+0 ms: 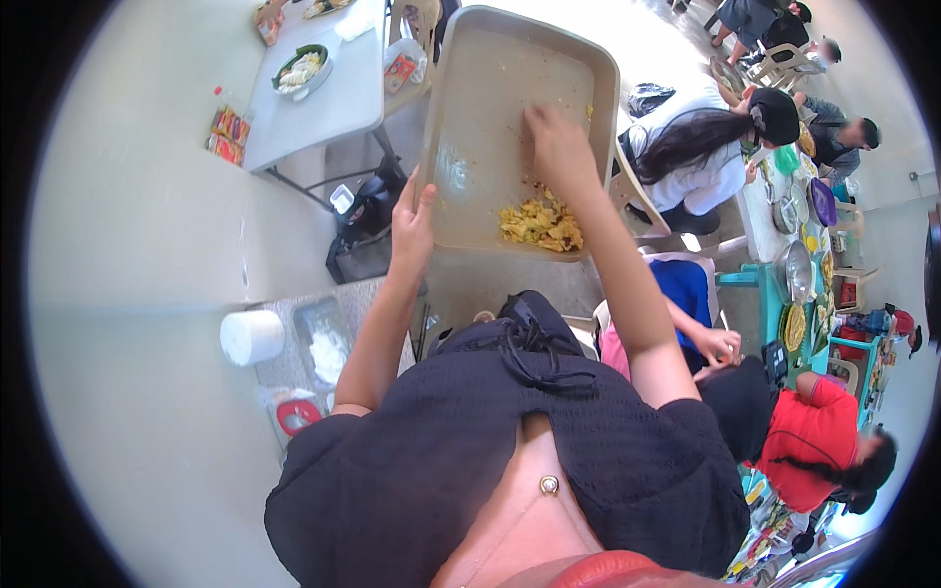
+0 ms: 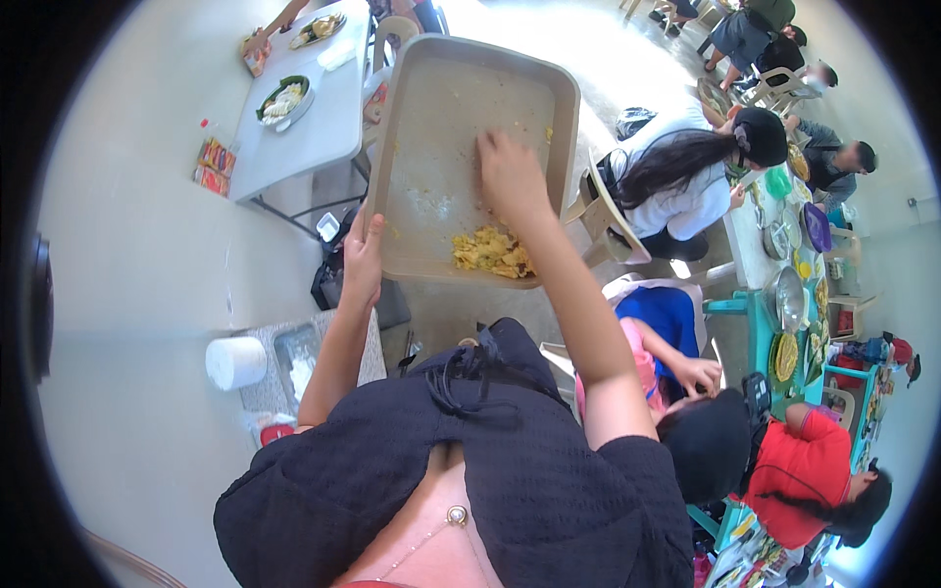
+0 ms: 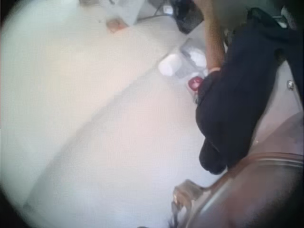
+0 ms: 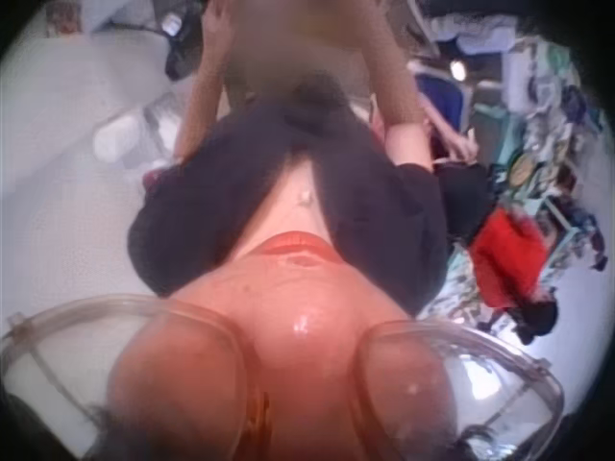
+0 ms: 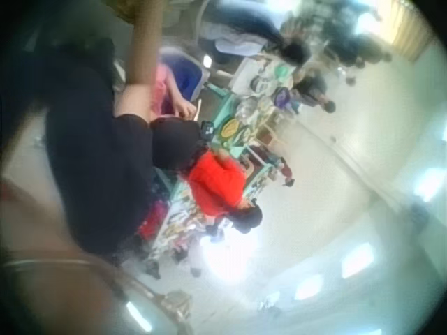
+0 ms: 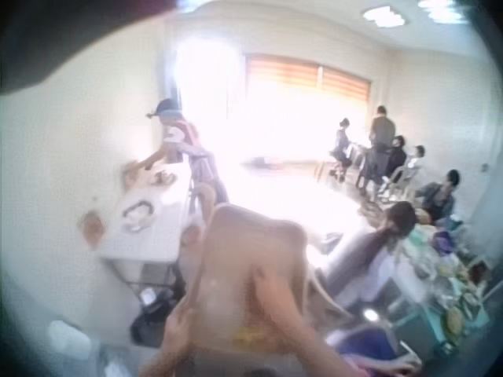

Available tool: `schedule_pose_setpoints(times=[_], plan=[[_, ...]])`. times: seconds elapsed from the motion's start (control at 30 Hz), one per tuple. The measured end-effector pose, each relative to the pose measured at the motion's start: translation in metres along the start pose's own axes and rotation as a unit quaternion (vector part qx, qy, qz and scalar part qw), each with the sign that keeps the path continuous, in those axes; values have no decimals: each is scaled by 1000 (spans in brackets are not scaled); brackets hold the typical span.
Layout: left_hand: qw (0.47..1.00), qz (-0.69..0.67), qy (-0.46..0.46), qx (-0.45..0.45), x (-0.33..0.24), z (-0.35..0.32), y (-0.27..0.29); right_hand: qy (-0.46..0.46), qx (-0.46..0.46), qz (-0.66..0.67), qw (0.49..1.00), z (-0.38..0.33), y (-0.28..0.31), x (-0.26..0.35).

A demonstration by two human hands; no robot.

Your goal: The person scoops a white creamy substance from a bowl onto a tray using a spatula. They then walk to a table where others are working and use their hands to transfer yellow crumbled food from the tray onto a green leaf placed on a plate. The person repeats this process, adding more yellow food to the leaf.

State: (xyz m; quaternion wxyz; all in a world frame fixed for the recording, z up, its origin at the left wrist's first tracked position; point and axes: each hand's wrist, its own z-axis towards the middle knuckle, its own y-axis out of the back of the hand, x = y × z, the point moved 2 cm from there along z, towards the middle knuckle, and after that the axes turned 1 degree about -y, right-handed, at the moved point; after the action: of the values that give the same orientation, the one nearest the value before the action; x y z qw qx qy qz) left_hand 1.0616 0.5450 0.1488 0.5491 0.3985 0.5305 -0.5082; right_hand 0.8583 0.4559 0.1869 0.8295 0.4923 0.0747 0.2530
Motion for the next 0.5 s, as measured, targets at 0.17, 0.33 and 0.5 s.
schedule_pose_setpoints(times=[0.17, 0.33, 0.5], plan=[[1000, -13, 10, 20, 22, 67, -23, -21, 142, 9, 990, 9, -8, -37], [999, 6, 12, 44, 33, 143, -52, -50, -43, -96, 993, 96, -37, -150], [997, 69, -22, 29, 34, 217, -92, -129, 120, -90, 980, 136, -66, -193]])
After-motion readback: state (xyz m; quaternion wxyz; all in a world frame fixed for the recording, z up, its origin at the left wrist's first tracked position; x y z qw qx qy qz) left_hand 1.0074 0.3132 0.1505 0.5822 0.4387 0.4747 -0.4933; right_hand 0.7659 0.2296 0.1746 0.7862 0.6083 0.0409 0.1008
